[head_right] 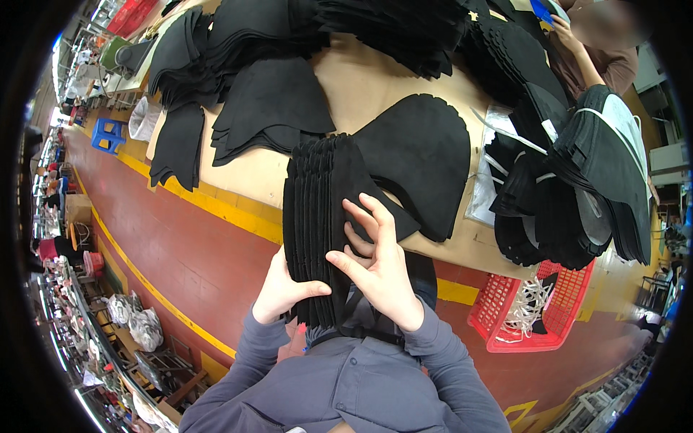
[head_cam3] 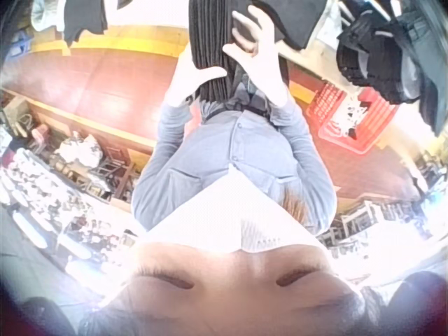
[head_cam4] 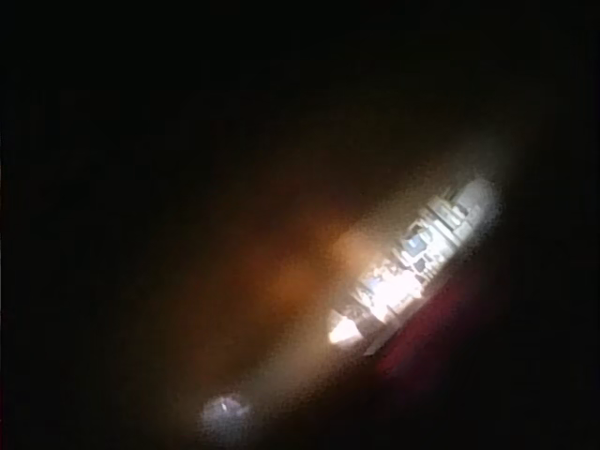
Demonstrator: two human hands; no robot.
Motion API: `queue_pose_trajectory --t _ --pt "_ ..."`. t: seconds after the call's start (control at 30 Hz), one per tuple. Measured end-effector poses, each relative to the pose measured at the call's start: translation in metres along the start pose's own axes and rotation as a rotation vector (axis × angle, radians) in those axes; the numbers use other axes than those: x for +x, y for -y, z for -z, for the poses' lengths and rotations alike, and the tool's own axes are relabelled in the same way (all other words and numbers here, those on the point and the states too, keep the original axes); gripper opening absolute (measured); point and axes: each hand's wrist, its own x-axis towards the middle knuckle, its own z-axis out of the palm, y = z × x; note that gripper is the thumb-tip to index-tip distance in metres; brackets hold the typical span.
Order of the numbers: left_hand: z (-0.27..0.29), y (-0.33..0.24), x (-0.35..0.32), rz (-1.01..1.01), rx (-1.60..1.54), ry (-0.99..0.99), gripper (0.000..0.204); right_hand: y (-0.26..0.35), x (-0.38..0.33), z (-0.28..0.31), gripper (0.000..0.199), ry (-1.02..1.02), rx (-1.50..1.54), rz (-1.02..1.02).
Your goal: The person gathers black fabric pieces from a table, aligns them into neat stacks, and secures each stack with a white tie. The person repeats this process for multiple stacks while other workers handle similar items nearby.
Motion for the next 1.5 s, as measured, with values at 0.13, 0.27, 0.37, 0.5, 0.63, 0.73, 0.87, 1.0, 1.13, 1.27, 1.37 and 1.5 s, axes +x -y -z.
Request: queue_pose_trajectory --t 0.13,0.27,0.37,0.5,0.63,0.73,0.87,1.0,1.13,1.27,1.37,1.5 --pt "-0.002 -0.006 0.0 0.037 0.049 -0.002 0.075 0.002 -0.001 -0.001 0.085 -0.012 -0.036 -0.012" --pt "0.006 -0.001 -0.001 0.154 -0.106 0.022 0.068 -0.004 -0.001 -0.002 0.075 -0.064 0.063 0.055" --pt "0.008 0.0 -0.001 0.161 -0.126 0.025 0.067 -0.014 -0.006 0.002 0.064 -0.133 -0.171 0.14" --pt "0.008 0.003 -0.002 0.14 -0.125 0.031 0.069 -0.01 -0.001 0.003 0.035 -0.117 -0.471 0.267" --pt "0.008 0.005 -0.002 0.134 -0.123 0.047 0.069 0.005 -0.002 -0.004 0.031 -0.168 -0.491 0.237" --pt "0.008 0.003 -0.001 0.147 -0.124 0.049 0.069 0.01 -0.004 -0.006 0.022 -0.209 -0.378 0.168" --pt "0.006 0.006 -0.001 0.117 -0.094 0.03 0.067 -0.004 -0.003 -0.005 0.019 -0.277 -0.357 0.29" --pt "0.006 0.005 -0.002 0.13 -0.151 0.025 0.065 0.007 0.002 0.001 0.022 -0.138 -0.598 0.318" --pt "0.007 0.009 -0.002 0.122 -0.136 0.034 0.062 0.002 -0.001 0.002 0.043 -0.142 -0.619 0.303" --pt "0.005 0.006 -0.002 0.119 -0.121 0.021 0.062 0.005 -0.002 0.005 0.033 -0.127 -0.564 0.267" --pt "0.005 0.005 -0.001 0.113 -0.097 0.029 0.063 -0.002 -0.008 0.002 0.025 -0.257 -0.402 0.213" --pt "0.007 0.011 -0.001 0.094 -0.06 0.043 0.067 -0.004 0.001 0.013 0.022 -0.184 -0.587 0.4"
